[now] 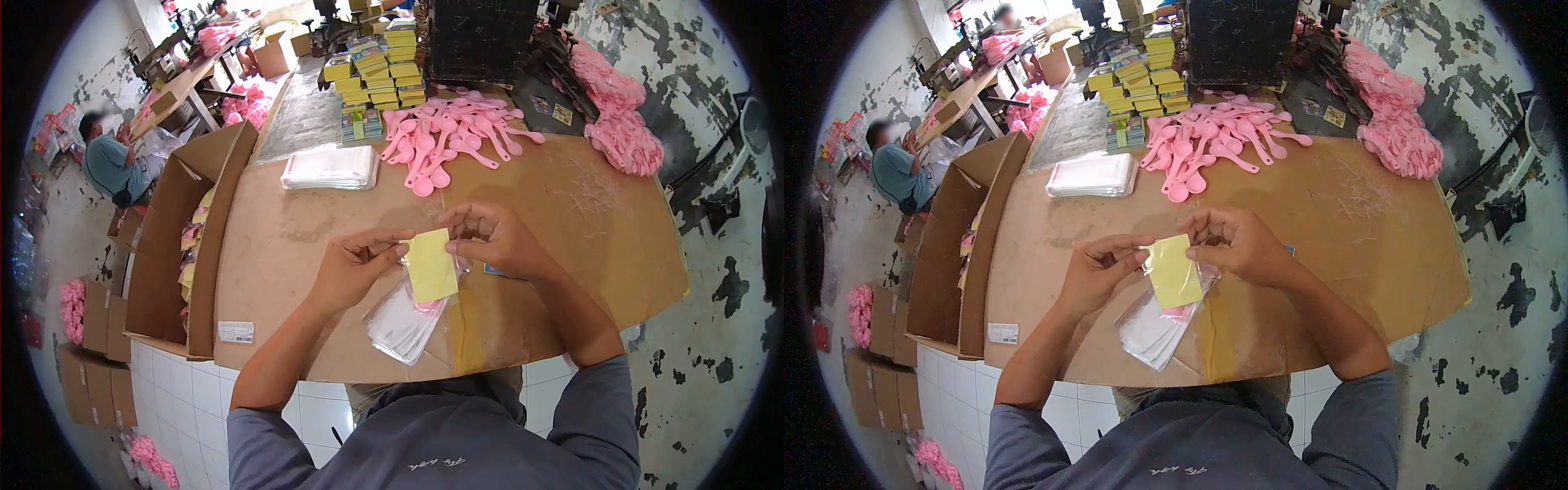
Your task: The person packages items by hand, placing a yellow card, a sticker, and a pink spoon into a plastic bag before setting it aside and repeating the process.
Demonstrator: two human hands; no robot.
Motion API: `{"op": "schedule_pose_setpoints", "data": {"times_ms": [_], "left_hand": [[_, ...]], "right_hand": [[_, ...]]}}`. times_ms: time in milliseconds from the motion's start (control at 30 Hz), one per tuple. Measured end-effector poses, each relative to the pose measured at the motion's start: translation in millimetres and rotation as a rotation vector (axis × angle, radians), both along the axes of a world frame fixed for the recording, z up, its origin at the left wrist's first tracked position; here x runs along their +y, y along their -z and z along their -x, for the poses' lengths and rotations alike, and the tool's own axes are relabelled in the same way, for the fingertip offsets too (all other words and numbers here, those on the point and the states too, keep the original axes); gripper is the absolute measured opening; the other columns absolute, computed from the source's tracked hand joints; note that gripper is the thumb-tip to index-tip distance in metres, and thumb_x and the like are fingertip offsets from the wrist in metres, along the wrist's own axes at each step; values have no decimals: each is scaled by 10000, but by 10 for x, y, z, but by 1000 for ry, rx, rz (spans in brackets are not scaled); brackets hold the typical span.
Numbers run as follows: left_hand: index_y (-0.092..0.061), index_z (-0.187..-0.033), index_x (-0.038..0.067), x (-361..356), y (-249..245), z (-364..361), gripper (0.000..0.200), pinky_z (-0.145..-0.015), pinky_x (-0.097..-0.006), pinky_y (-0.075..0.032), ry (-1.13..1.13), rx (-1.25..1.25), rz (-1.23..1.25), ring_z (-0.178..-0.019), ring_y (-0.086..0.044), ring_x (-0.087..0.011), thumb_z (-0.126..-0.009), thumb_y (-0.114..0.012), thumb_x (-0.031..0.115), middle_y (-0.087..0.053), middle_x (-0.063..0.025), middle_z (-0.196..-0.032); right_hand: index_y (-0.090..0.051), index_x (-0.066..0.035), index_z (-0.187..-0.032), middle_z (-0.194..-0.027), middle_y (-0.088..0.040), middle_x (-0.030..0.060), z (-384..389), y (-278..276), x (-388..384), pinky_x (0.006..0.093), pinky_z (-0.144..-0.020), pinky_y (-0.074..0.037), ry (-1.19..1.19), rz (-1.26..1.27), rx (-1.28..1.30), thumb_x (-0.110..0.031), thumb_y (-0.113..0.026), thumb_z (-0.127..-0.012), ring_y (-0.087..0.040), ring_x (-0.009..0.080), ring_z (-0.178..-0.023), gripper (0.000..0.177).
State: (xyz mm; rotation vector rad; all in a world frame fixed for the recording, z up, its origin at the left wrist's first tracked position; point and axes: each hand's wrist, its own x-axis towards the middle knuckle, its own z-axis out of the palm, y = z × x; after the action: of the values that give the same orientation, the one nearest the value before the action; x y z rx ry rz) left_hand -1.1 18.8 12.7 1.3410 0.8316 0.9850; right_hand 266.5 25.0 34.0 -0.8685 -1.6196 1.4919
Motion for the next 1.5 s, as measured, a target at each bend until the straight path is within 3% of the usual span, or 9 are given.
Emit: {"op": "schedule_pose_setpoints", "data": {"times_ms": [400, 467, 633, 733, 800, 1000, 1233, 1333, 1500], "left_hand": [[-620, -1285, -9, 9, -73, 75, 385, -802, -303, -576, 123, 97, -22, -986, -702, -161, -928, -744, 67, -722, -98, -1102], [-613, -1284, -3, 117, -121, 285, 366, -822, -304, -572, -9, 188, 33, -983, -708, -172, -950, -728, 93, -711, -93, -1129], [-505, -1405, 9, 265, -613, 554, 454, -942, -335, -525, -768, -557, -398, -1207, -621, -230, -1113, -384, 335, -617, -132, -1358], [-517, -1403, 31, 386, -346, 650, 451, -955, -356, -524, -632, -482, -370, -1158, -639, -201, -1104, -386, 343, -632, -109, -1348], [-616, -1304, 19, 351, -104, 489, 340, -769, -314, -543, -435, -13, -332, -930, -676, -152, -1052, -553, 238, -696, -96, -1133], [-709, -944, 29, -7, 215, -135, 316, -677, -278, -506, -49, 862, -479, -782, -632, -123, -806, -867, 265, -664, -40, -930], [-684, -975, 16, 29, 229, -137, 257, -657, -325, -529, -83, 637, -205, -694, -668, -187, -858, -810, 205, -723, -82, -847], [-675, -1003, 10, 24, 232, -156, 219, -586, -255, -476, -134, 496, -201, -635, -575, -63, -878, -804, 136, -707, -21, -762], [-627, -1088, 2, 110, 418, -89, 224, -670, -285, -531, -106, 431, -312, -784, -670, -122, -918, -746, 87, -736, -95, -952]], "right_hand": [[-604, 2, -1267, -1047, -681, 55, 68, -215, -44, 284, -859, -522, -95, -3, 21, 12, -673, -912, -653, 118, -980, 361], [-621, 6, -1256, -1068, -690, 59, -3, -214, 29, 296, -869, -524, -15, -133, -34, -35, -672, -924, -661, 132, -976, 338], [-676, 7, -1198, -1147, -693, 107, -527, -211, 103, 341, -896, -525, 211, -375, -542, -145, -697, -918, -673, 199, -1000, 319], [-697, -1, -1174, -1131, -682, 133, -807, -139, 100, 355, -901, -524, 177, -464, -785, -177, -738, -890, -668, 234, -1019, 336], [-707, -13, -1162, -1100, -673, 138, -988, 42, 131, 360, -902, -522, 80, -629, -925, -174, -781, -859, -662, 250, -1024, 350], [-708, -20, -1096, -998, -649, 75, -1043, 108, 137, 330, -827, -501, 55, -227, -784, -128, -854, -774, -622, 179, -927, 370], [-713, -8, -1000, -919, -669, 73, -1050, 123, 163, 315, -743, -497, 151, -260, -709, -78, -802, -826, -620, 151, -810, 208], [-717, -7, -1004, -941, -681, 76, -901, 30, 73, 325, -756, -499, 159, -349, -544, -72, -765, -855, -627, 164, -829, 170], [-727, -25, -1056, -979, -697, 100, -365, 130, -48, 364, -808, -512, -115, -583, -362, -65, -718, -888, -656, 252, -912, 173]]}}
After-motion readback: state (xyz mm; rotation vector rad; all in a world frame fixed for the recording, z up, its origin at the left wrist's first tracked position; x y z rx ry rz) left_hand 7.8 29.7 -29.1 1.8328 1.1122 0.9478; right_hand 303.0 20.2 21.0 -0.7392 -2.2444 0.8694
